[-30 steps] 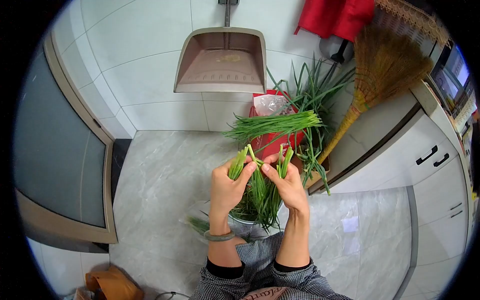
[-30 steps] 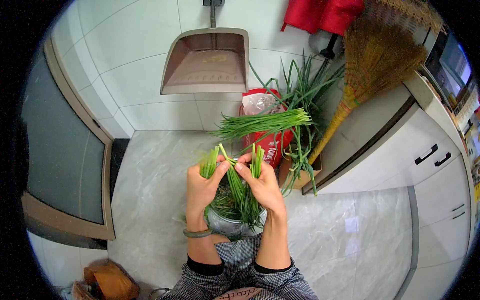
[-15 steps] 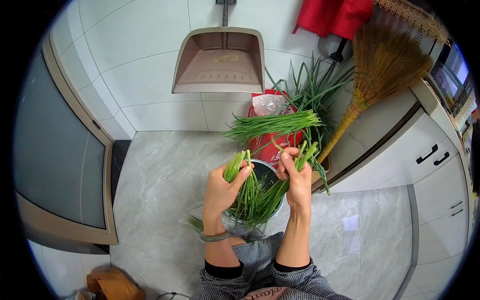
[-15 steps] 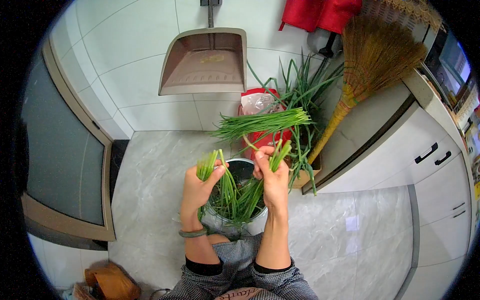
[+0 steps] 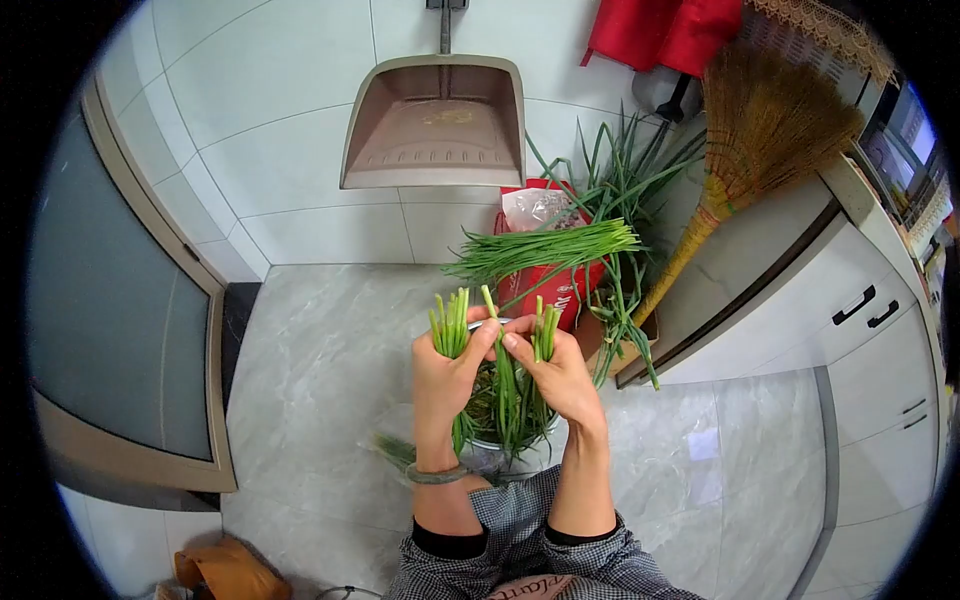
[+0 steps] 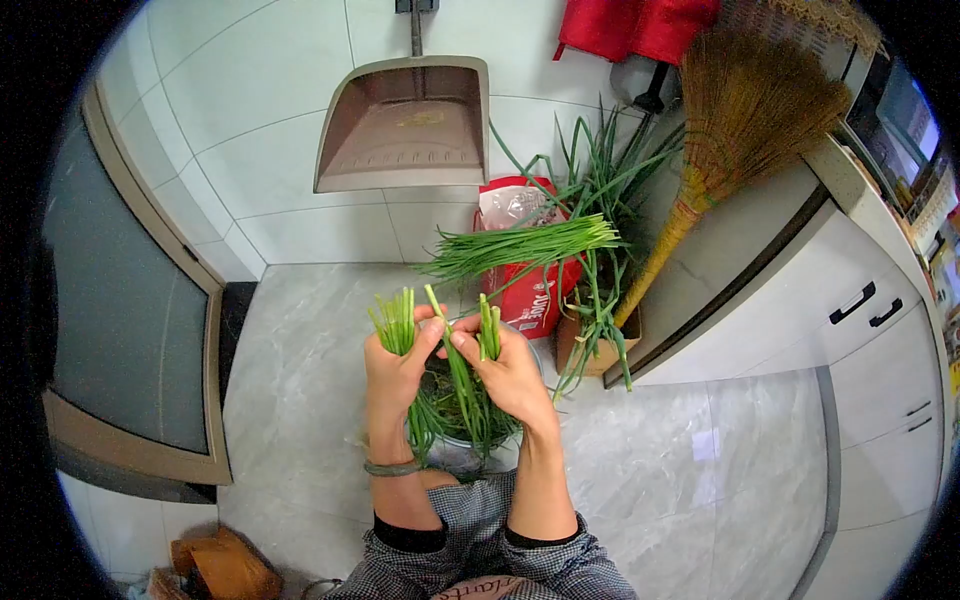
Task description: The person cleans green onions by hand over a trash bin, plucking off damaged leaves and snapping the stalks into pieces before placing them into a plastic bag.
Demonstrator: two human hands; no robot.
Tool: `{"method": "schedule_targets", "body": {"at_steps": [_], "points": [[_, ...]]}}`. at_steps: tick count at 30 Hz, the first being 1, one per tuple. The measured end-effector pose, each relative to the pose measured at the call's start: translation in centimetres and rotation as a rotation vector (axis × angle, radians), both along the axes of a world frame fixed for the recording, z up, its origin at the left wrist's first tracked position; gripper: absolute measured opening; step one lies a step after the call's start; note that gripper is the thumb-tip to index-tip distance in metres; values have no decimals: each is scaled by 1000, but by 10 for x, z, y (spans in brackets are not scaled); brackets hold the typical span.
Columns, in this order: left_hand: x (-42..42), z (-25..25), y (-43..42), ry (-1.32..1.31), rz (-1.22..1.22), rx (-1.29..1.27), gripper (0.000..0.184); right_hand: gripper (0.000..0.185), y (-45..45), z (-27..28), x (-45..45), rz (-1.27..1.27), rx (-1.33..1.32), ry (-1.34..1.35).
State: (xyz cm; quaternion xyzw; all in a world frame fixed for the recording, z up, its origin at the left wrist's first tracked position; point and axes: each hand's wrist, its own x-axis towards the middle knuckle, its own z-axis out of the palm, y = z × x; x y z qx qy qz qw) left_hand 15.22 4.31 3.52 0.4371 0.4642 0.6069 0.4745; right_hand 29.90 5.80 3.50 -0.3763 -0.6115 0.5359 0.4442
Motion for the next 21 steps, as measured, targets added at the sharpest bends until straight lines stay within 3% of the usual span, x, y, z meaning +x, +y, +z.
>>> {"method": "schedule_targets", "body": {"at_steps": [2,6,8,12,18,21], "points": [[6,11,-4,88,152,92,18,14,2,-6,-1,-22,18,52],[10,12,-6,185,269,43,17,11,0,-4,-4,-28,-49,109],[7,-1,-2,468,334,194,18,11,1,-7,-4,-10,-35,116],[5,-3,-1,472,336,129,19,12,0,-4,-2,19,-83,159],[9,-6,3,324,437,260,20,13,1,-4,-1,-10,-124,201],[8,1,-3,297,355,156,22,13,2,-5,-3,-18,-105,206]]}}
